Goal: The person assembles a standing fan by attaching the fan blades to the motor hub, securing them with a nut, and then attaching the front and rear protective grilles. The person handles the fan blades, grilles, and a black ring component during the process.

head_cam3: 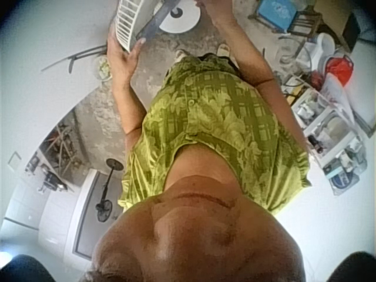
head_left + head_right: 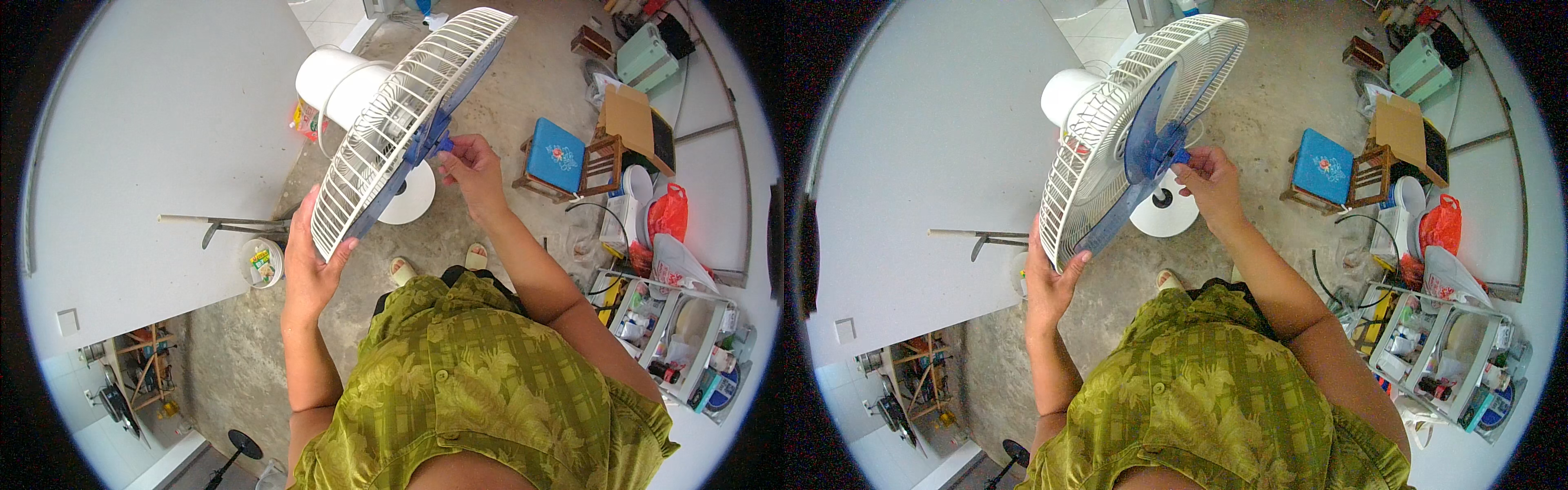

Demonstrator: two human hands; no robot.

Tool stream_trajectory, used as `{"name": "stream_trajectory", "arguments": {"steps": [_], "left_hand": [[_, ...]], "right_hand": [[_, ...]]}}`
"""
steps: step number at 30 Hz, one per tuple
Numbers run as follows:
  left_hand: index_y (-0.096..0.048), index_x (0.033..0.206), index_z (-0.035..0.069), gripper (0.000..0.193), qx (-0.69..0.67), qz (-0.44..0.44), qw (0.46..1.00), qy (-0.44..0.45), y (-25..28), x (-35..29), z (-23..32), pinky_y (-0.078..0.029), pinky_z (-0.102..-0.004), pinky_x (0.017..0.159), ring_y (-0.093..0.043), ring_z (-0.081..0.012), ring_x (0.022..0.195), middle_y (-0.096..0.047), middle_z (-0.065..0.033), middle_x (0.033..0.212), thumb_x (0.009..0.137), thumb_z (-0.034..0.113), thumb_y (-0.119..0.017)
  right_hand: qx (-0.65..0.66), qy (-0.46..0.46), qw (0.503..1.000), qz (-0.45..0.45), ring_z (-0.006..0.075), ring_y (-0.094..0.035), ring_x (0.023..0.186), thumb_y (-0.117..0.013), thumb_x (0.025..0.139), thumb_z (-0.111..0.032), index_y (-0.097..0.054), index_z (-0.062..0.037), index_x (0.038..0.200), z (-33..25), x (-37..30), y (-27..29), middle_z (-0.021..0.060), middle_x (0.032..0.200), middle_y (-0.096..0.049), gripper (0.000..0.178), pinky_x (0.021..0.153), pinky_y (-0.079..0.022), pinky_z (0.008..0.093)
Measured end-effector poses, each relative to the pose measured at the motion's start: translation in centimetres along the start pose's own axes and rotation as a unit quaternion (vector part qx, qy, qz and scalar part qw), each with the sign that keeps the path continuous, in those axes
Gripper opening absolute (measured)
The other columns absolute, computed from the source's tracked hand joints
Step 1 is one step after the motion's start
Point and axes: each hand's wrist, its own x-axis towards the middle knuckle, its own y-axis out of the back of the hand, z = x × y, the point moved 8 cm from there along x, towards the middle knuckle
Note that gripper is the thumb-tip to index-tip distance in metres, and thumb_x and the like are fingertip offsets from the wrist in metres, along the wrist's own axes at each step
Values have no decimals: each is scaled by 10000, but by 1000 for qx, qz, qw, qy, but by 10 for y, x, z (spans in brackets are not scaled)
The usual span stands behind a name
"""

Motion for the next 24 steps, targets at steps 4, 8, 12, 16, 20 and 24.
{"name": "stream_trajectory", "arguments": {"steps": [4,8,12,16,20,24], "left_hand": [[-384,1355,38,718,10,-4,1000,4,0,0,0,-365,-394,1019,-459,-311,1226,-452,-165,1343,736,105,-741],[-389,1351,37,711,3,-4,1000,7,1,0,-1,-360,-395,1024,-452,-311,1233,-445,-163,1354,733,87,-738],[-393,1347,38,703,5,-5,1000,-9,0,-1,-2,-356,-394,1027,-450,-311,1235,-444,-162,1354,733,71,-733],[-400,1343,43,697,3,-4,1000,-23,1,1,2,-366,-385,1019,-459,-312,1223,-445,-165,1349,730,61,-732],[-403,1341,47,705,-3,9,1000,-14,2,-1,0,-383,-378,1002,-473,-311,1206,-461,-165,1330,720,50,-736],[-403,1343,55,717,-7,15,999,-29,1,0,4,-389,-376,995,-478,-314,1198,-475,-161,1315,711,40,-742]], "right_hand": [[17,39,999,-8,121,-615,696,-683,816,-62,-521,-17,980,-2,0,-2,70,856,-616,235,571,-527,252],[30,44,998,-20,143,-636,729,-637,856,-76,-522,-17,1001,0,2,-1,73,876,-612,194,603,-543,259],[100,-3,995,-10,173,-657,775,-582,897,-92,-522,-12,1028,8,0,1,79,891,-609,164,628,-555,266],[80,-10,997,-2,193,-659,801,-583,893,-78,-520,-6,1053,4,-2,0,91,927,-601,187,656,-564,277],[43,17,999,15,183,-645,802,-615,858,-37,-518,6,1094,-1,-3,-1,102,949,-598,259,676,-568,284],[35,15,999,23,159,-624,802,-648,820,-3,-539,22,1112,5,-2,1,95,943,-603,313,687,-564,285]]}}
